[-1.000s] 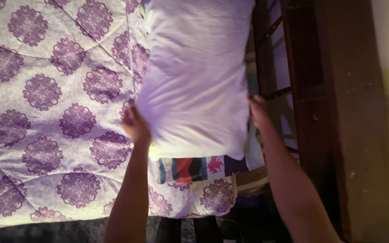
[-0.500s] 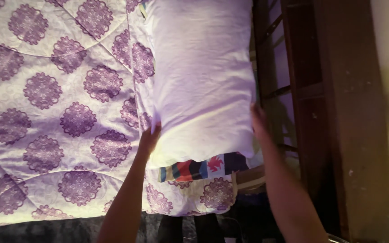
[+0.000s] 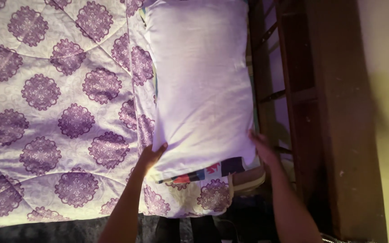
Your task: Putting pillowcases onto pillows and arranging them on the bed.
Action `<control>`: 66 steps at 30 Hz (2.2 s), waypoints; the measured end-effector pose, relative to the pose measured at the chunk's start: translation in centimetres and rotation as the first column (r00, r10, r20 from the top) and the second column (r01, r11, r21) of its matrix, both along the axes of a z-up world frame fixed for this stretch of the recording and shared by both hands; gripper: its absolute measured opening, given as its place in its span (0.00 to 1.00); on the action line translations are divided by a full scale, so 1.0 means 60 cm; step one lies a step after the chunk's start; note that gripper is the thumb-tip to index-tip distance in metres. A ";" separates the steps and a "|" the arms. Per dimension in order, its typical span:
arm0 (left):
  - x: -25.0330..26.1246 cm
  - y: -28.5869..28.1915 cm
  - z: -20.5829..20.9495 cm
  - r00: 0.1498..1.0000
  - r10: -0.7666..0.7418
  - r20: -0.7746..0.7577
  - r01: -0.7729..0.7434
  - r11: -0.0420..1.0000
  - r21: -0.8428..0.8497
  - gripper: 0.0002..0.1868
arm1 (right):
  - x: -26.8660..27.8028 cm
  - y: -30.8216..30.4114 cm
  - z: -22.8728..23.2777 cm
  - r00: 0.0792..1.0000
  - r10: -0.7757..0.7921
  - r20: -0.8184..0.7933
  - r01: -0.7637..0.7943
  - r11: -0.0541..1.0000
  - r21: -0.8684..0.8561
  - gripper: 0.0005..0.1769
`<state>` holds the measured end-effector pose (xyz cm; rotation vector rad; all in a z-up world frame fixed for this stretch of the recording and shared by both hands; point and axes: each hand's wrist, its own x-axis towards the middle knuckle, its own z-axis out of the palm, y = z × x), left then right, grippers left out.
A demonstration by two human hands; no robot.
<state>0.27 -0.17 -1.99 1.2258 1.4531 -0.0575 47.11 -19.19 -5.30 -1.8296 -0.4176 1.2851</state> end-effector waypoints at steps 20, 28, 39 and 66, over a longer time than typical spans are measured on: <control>0.174 0.217 0.279 0.846 0.190 0.498 -0.362 0.890 0.276 0.55 | -0.039 0.193 0.248 0.956 -0.226 0.189 0.104 0.859 0.501 0.42; 0.037 0.100 -0.108 0.992 0.117 0.045 -0.123 0.978 0.170 0.48 | -0.003 0.060 -0.035 0.989 0.089 0.122 -0.111 0.977 0.183 0.23; -0.030 0.003 -0.011 0.886 0.241 0.396 -0.287 0.956 0.060 0.37 | -0.039 -0.013 0.113 0.984 0.016 -0.176 -0.029 0.997 -0.068 0.21; 0.046 -0.007 0.078 0.657 0.502 0.562 -0.488 0.852 -0.189 0.34 | -0.008 0.075 -0.024 0.927 -0.337 -0.165 0.374 0.799 0.470 0.16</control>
